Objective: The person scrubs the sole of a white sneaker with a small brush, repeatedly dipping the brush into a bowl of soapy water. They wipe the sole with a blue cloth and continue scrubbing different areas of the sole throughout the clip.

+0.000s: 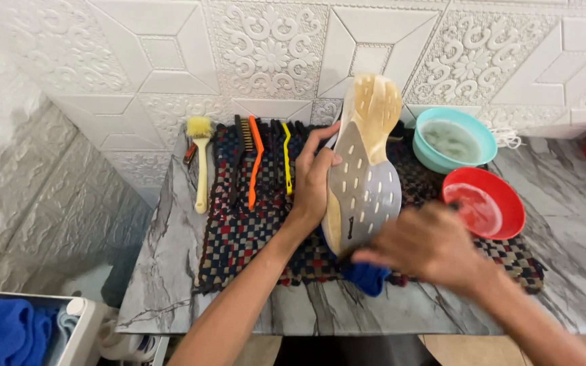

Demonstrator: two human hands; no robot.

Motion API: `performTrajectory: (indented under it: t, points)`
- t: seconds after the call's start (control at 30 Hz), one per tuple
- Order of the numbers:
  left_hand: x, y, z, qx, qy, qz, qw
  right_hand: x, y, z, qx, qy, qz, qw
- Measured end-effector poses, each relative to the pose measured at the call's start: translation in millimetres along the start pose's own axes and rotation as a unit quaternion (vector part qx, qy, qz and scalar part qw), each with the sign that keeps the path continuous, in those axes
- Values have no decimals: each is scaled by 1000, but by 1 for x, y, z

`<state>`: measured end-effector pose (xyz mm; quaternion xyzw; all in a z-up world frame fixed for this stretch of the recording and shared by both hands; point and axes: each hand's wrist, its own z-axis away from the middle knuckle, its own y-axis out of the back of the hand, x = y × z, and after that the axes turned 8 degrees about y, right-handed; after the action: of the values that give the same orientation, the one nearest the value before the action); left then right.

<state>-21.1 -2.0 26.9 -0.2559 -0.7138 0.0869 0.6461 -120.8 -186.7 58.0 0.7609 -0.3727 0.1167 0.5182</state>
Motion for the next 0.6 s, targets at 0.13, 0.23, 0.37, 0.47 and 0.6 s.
performTrajectory:
  t: [0.13, 0.23, 0.37, 0.47, 0.6]
  points:
    - [0, 3, 2, 22, 10, -4, 1000, 5, 2, 8, 21, -36, 119, 992]
    - [0, 1, -1, 1, -1, -2, 1000, 0, 10, -16, 34, 33, 21, 999]
    - [-1, 3, -1, 11, 9, -5, 1000, 22, 25, -57, -599, -214, -18, 772]
    - [1, 1, -3, 4, 6, 12, 1000, 3, 6, -29, -345, -83, 5, 935]
    - [-2, 3, -3, 10, 14, 3, 1000, 39, -1, -2, -268, -79, 169, 945]
